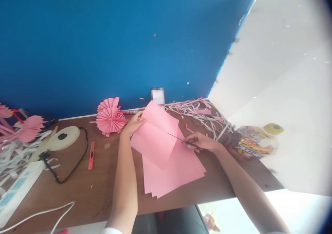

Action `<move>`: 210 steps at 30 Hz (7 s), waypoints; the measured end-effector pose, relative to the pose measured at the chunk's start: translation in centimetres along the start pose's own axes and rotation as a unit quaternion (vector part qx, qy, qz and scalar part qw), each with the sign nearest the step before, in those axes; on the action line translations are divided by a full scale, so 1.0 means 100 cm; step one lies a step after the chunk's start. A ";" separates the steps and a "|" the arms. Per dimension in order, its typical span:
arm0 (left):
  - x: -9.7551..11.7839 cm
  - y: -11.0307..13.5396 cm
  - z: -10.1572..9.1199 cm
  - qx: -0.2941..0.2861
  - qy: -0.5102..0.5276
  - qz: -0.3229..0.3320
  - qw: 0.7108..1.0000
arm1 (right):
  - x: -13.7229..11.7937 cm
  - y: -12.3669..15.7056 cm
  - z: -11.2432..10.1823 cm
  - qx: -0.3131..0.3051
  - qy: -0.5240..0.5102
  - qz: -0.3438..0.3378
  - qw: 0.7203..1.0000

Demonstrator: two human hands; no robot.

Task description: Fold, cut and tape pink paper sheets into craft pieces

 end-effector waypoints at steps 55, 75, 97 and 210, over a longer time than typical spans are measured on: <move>0.017 -0.006 0.028 -0.047 -0.050 0.048 0.996 | -0.002 0.001 0.002 -0.016 -0.007 0.000 1.000; 0.016 -0.001 0.029 -0.036 -0.041 0.025 0.998 | -0.006 0.003 -0.004 0.018 -0.009 -0.030 0.999; 0.030 0.000 0.058 -0.098 -0.030 0.031 0.994 | 0.001 -0.004 0.001 0.006 -0.045 -0.025 0.999; 0.005 -0.008 0.038 -0.078 -0.078 -0.031 0.993 | -0.006 -0.003 -0.001 0.040 -0.016 -0.043 0.998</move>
Point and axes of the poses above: each hand's wrist, its own y-axis away from the middle knuckle, its own z-axis out of the palm, x = y × z, the point moved 5 cm from there along -y, towards the middle knuckle, and after that the axes turned 3 degrees about x, right-handed, at the moved point
